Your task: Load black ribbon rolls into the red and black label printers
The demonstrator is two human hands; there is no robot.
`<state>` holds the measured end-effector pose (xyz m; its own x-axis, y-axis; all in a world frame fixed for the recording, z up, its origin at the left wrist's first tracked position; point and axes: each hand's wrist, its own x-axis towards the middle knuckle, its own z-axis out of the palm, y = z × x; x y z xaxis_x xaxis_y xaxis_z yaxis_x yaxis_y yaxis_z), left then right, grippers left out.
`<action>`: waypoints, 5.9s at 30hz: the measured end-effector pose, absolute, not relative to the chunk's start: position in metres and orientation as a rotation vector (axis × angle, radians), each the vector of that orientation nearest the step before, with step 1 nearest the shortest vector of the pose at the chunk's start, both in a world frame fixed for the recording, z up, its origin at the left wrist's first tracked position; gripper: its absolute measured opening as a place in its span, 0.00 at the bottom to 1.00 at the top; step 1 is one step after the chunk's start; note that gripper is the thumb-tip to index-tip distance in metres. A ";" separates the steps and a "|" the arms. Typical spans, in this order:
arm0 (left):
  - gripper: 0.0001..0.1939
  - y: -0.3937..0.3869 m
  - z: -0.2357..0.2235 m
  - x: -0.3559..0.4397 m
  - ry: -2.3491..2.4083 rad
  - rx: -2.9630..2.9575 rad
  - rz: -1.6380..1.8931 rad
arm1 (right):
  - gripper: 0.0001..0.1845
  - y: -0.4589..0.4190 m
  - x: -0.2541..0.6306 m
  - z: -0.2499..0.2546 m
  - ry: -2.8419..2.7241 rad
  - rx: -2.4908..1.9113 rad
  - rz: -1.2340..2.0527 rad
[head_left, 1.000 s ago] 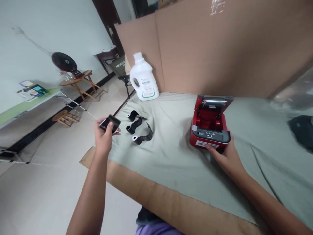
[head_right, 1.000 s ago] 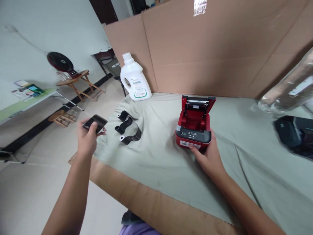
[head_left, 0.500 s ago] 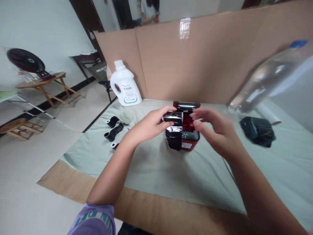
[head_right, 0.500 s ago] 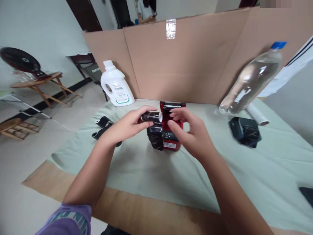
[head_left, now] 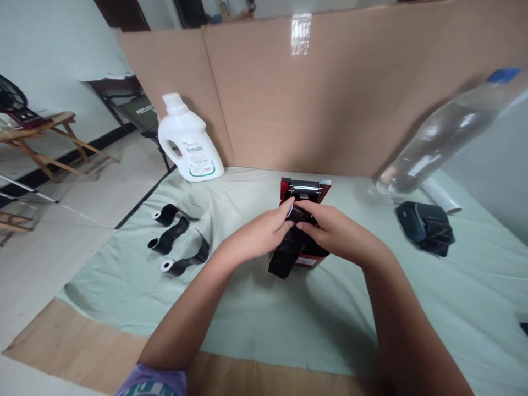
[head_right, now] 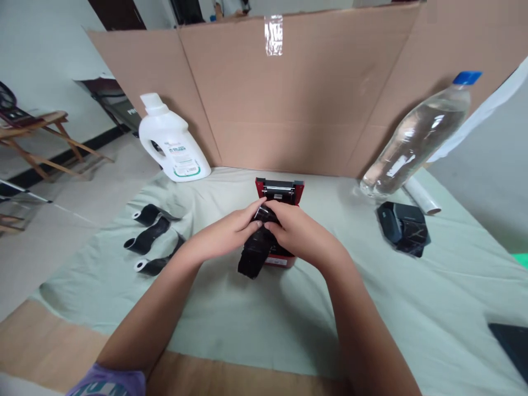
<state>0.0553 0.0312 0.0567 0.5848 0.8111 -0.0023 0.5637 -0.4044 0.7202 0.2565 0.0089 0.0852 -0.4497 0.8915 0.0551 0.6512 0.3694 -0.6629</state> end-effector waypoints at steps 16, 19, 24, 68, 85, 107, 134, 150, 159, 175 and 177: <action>0.10 0.042 0.053 0.058 1.235 2.035 0.549 | 0.15 0.030 0.265 0.058 -2.140 -1.314 0.809; 0.11 0.043 0.052 0.060 1.324 2.081 0.505 | 0.15 0.031 0.270 0.057 -2.192 -1.397 0.725; 0.18 0.047 0.054 0.051 1.448 2.120 0.499 | 0.15 0.034 0.268 0.047 -2.269 -1.545 0.601; 0.22 -0.009 0.080 0.071 1.114 2.448 0.026 | 0.27 0.056 0.297 0.041 -1.454 -1.444 0.718; 0.16 -0.007 0.084 0.065 1.023 2.454 0.043 | 0.15 0.018 0.321 0.052 -2.070 -1.386 0.935; 0.42 0.066 0.007 0.036 0.966 1.293 0.273 | 0.50 0.024 0.328 0.029 -1.654 -1.450 1.714; 0.45 0.062 0.004 0.038 0.955 1.187 0.332 | 0.47 0.021 0.331 0.019 -1.566 -1.392 1.725; 0.45 0.061 0.001 0.040 0.956 1.158 0.360 | 0.47 0.020 0.327 0.015 -1.554 -1.418 1.699; 0.45 0.060 0.000 0.037 0.989 1.160 0.351 | 0.46 0.020 0.324 0.007 -1.518 -1.446 1.657; 0.38 0.060 -0.001 0.040 0.962 1.221 0.383 | 0.40 0.020 0.322 -0.001 -1.536 -1.378 1.644; 0.38 0.060 -0.002 0.041 0.976 1.218 0.378 | 0.38 0.021 0.320 -0.001 -1.533 -1.382 1.642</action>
